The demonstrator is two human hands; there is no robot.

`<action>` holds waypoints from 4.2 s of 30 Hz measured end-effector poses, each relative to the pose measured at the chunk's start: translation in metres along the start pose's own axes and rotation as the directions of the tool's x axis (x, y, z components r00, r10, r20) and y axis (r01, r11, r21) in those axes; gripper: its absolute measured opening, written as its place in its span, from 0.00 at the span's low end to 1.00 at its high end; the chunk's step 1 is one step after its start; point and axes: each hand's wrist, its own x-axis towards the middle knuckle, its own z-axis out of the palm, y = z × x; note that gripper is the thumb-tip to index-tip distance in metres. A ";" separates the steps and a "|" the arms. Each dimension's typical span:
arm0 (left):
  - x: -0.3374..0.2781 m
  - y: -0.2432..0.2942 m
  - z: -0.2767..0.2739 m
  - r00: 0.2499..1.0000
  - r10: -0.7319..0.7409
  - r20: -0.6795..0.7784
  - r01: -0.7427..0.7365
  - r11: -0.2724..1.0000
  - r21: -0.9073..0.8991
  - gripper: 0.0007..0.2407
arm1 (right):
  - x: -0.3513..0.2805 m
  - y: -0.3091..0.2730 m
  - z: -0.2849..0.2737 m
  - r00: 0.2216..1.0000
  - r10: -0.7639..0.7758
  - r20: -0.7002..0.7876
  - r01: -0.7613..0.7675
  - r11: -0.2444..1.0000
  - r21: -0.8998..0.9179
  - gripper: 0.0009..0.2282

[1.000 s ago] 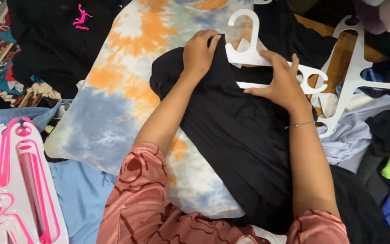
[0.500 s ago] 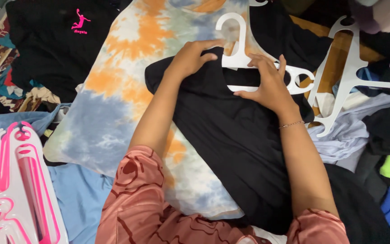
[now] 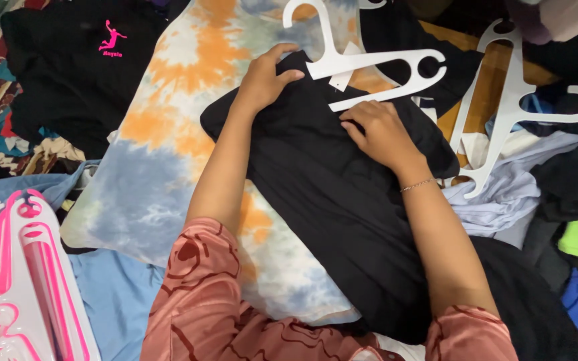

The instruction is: The person hangs a tie-dye tank top on a white hanger, then picks up a black t-shirt and places it on another hanger. They smooth the fabric of each garment before setting it aside.

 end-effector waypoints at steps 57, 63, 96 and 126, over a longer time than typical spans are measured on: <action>-0.014 -0.003 0.006 0.969 0.128 0.210 -0.116 0.991 -0.071 0.18 | -0.090 0.161 -0.036 0.806 0.397 -0.440 -0.460 0.887 -0.043 0.09; -0.014 -0.004 0.006 0.978 0.025 0.209 -0.013 0.998 -0.060 0.19 | -0.056 0.109 -0.052 0.887 0.066 -0.457 -0.206 0.942 -0.265 0.11; -0.001 -0.030 -0.001 0.984 0.178 0.007 -0.175 0.960 0.220 0.14 | -0.031 0.090 -0.014 0.861 0.369 -0.349 -0.447 0.877 -0.175 0.18; 0.011 -0.063 0.009 0.989 -0.149 -0.007 0.148 0.970 0.191 0.12 | -0.051 0.091 -0.077 0.943 0.279 -0.180 -0.287 0.958 -0.017 0.10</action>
